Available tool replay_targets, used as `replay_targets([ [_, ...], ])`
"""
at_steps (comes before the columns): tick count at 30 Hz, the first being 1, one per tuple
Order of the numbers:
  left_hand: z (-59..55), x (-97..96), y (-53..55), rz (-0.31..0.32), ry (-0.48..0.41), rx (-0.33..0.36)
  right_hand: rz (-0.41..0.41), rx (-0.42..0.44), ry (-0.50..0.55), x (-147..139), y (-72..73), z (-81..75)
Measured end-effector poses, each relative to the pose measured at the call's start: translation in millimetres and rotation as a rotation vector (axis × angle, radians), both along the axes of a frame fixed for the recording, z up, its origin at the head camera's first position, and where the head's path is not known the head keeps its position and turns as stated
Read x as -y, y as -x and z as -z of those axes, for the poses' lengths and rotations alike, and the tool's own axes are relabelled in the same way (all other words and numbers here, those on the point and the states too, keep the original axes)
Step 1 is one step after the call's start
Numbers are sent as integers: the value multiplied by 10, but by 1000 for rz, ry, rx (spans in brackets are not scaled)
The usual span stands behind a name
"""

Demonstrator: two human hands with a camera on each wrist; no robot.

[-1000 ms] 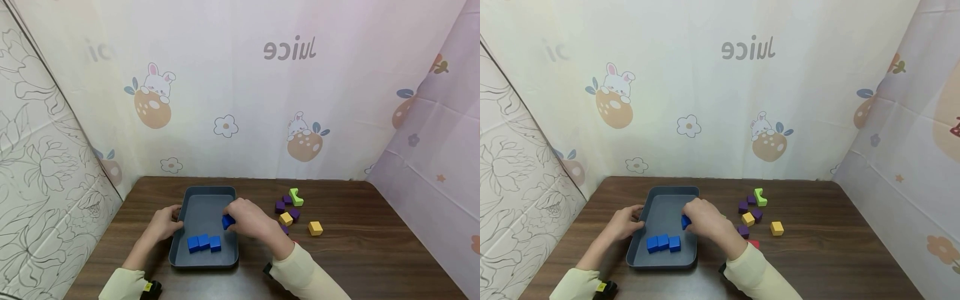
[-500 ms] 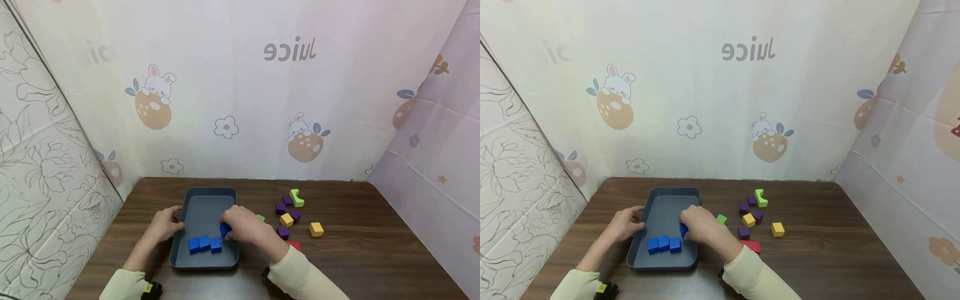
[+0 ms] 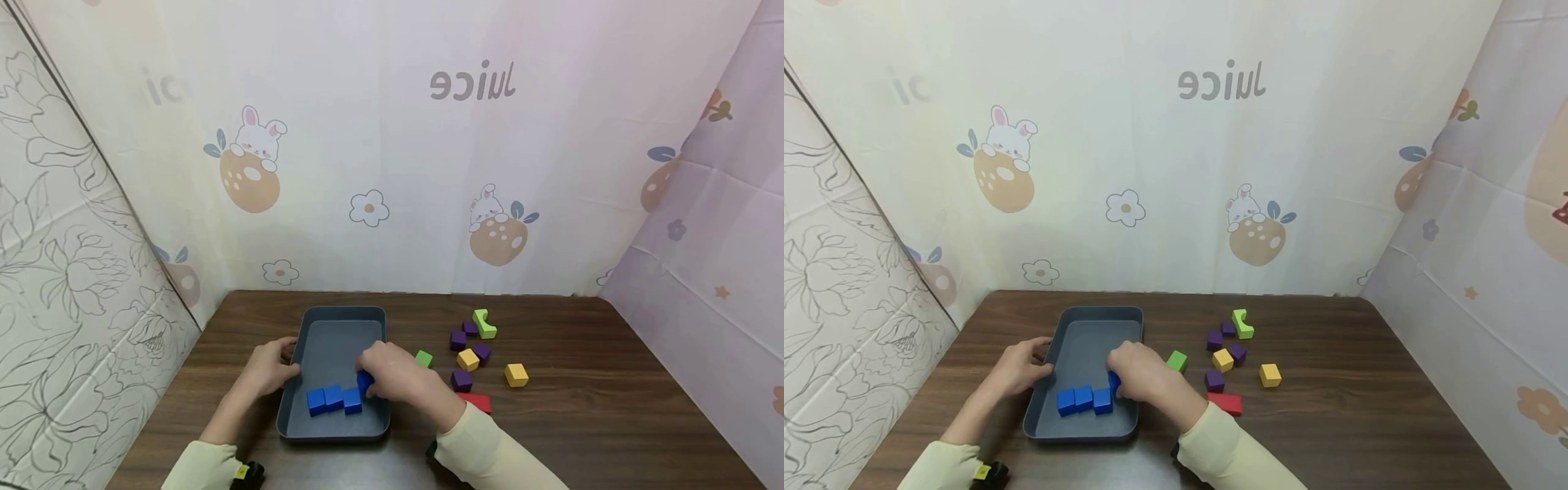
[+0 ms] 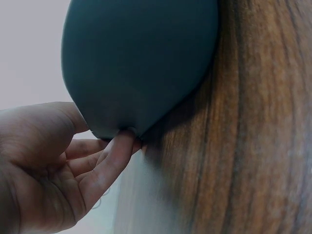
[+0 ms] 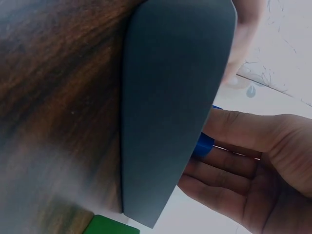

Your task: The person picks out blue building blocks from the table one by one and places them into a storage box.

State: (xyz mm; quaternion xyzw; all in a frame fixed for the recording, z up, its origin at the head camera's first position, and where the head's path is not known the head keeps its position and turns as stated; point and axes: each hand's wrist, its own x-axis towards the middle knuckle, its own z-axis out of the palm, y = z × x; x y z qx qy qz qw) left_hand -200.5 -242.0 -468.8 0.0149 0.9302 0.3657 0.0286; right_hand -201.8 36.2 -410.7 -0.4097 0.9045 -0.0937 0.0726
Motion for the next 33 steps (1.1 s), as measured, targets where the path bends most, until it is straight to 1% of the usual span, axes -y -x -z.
replay_targets([
  [5,6,1,1,3,1,-3,-10,0,2,9,-2,24],
  [15,30,10,8,-2,6,5,7,-3,-21,47,1,111],
  [22,32,9,18,1,1,-3,12,0,-33,67,-2,122],
  [28,36,2,35,-8,-1,7,-7,-19,-39,81,-15,141],
  [33,37,4,29,-9,2,7,-14,-44,-51,95,-23,165],
])
